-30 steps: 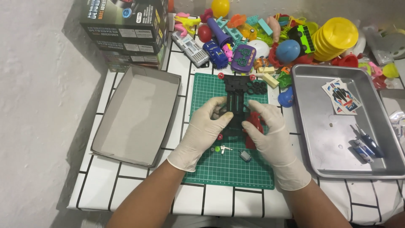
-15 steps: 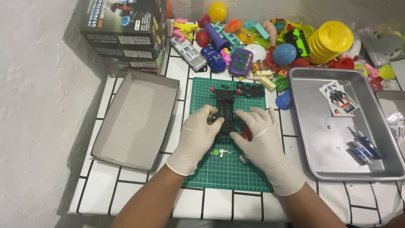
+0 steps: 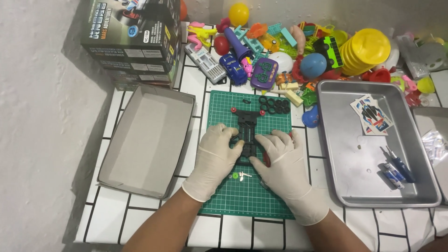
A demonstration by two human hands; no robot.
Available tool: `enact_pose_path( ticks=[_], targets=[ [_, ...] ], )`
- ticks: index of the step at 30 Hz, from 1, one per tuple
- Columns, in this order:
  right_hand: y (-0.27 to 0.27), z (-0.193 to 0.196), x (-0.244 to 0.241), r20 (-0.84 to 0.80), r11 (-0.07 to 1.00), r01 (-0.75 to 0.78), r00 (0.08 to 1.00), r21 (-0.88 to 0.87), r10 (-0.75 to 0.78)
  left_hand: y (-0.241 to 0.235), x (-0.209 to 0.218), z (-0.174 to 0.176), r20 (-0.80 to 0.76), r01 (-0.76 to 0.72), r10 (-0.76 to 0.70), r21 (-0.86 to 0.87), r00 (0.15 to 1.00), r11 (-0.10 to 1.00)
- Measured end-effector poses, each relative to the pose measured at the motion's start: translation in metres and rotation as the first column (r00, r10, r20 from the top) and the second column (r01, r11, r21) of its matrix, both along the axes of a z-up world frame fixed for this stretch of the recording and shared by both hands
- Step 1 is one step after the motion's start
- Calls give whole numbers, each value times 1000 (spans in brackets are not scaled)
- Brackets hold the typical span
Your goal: The person assembles a toy car chassis on a green cutting mat. They attach red wheels to the black frame, then fit the red body shell onto the chassis.
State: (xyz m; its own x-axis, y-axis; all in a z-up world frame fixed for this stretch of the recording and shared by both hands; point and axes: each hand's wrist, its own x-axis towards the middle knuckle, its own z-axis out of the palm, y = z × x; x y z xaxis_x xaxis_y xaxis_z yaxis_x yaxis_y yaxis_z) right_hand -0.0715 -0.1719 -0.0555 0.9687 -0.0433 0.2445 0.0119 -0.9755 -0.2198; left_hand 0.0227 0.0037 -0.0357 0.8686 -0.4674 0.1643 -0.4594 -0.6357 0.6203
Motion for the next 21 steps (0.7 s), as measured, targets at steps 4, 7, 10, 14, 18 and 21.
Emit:
enact_pose_path(
  ticks=[4,7,10,14,18,21],
  targets=[
    [-5,-2,-1,-4,1000,-18,1000,-7,18,-1,0,-3,31,10,-11,28,999,1000],
    [-6,5,-3,23,998,-59,998,20,59,-1,1,-4,6,16,-17,52,1000,999],
    [-10,18,-3,89,999,10,996,45,-14,-1,1,-9,11,21,-22,54,1000,998],
    [-41,6,3,125,980,152,978,130,-168,-1,0,-7,22,32,-33,40,999,999],
    [-65,-8,8,126,931,190,963,312,-239,0,0,-11,31,29,-29,29,999,999],
    [-64,-4,8,106,910,195,963,365,-249,0,0,-10,42,30,-30,22,999,999]
  ],
)
